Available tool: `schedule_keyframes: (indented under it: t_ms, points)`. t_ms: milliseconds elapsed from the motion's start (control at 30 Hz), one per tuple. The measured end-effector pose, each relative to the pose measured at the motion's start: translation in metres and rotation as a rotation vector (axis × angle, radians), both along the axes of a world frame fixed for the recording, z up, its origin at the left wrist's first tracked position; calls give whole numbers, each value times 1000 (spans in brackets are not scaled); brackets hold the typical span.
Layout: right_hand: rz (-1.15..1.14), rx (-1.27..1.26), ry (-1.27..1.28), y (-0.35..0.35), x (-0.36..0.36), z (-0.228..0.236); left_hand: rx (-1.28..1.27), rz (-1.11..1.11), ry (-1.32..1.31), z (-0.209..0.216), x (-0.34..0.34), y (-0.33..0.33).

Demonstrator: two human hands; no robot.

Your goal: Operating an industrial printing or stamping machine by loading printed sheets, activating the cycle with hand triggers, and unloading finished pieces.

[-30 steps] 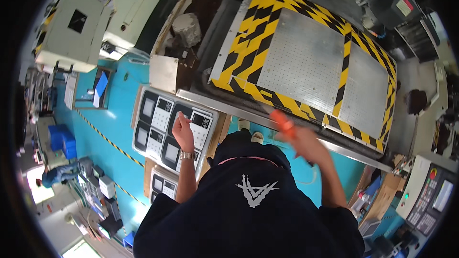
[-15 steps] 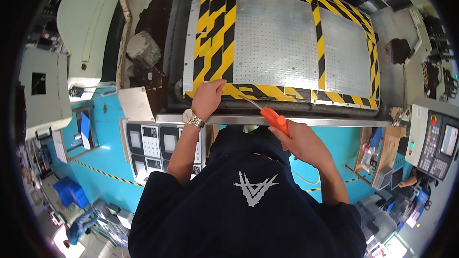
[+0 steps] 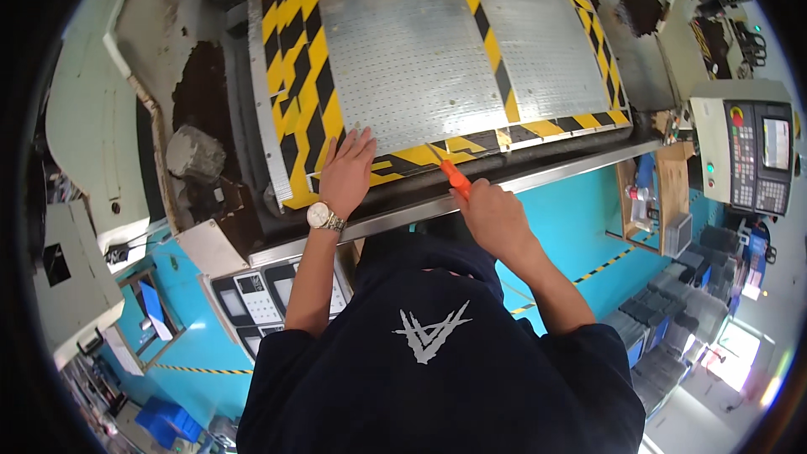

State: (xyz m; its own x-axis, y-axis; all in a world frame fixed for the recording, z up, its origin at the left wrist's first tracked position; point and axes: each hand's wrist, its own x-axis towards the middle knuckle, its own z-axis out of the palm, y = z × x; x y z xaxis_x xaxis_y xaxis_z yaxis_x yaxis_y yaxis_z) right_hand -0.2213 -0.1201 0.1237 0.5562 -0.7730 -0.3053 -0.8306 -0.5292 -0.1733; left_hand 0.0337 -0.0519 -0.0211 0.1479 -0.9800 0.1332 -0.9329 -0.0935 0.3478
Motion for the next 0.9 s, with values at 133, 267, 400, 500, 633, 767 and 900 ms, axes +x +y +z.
schedule_keyframes:
  t_ms: [133, 267, 400, 500, 633, 767, 900]
  points:
    - [-153, -30, 60, -24, -29, -4, 176, -1, -60, 0, -16, -3]
    - [-232, -11, 95, -44, -47, -12, 209, 9, -60, 6, -15, -5]
    - [-284, -27, 127, -63, -67, -13, 197, 29, -68, 5, -15, -8]
    - [-337, -16, 161, -81, -89, -11, 207, 37, -30, 4, -17, -8]
    - [-387, -14, 186, -109, -127, -15, 165, 28, 27, 5, -14, -8]
    - [-414, -66, 149, -140, -170, -28, 151, 45, 21, 8, -13, -10]
    - [-471, -106, 174, -174, -217, -35, 186, 82, -12, 10, -22, -15]
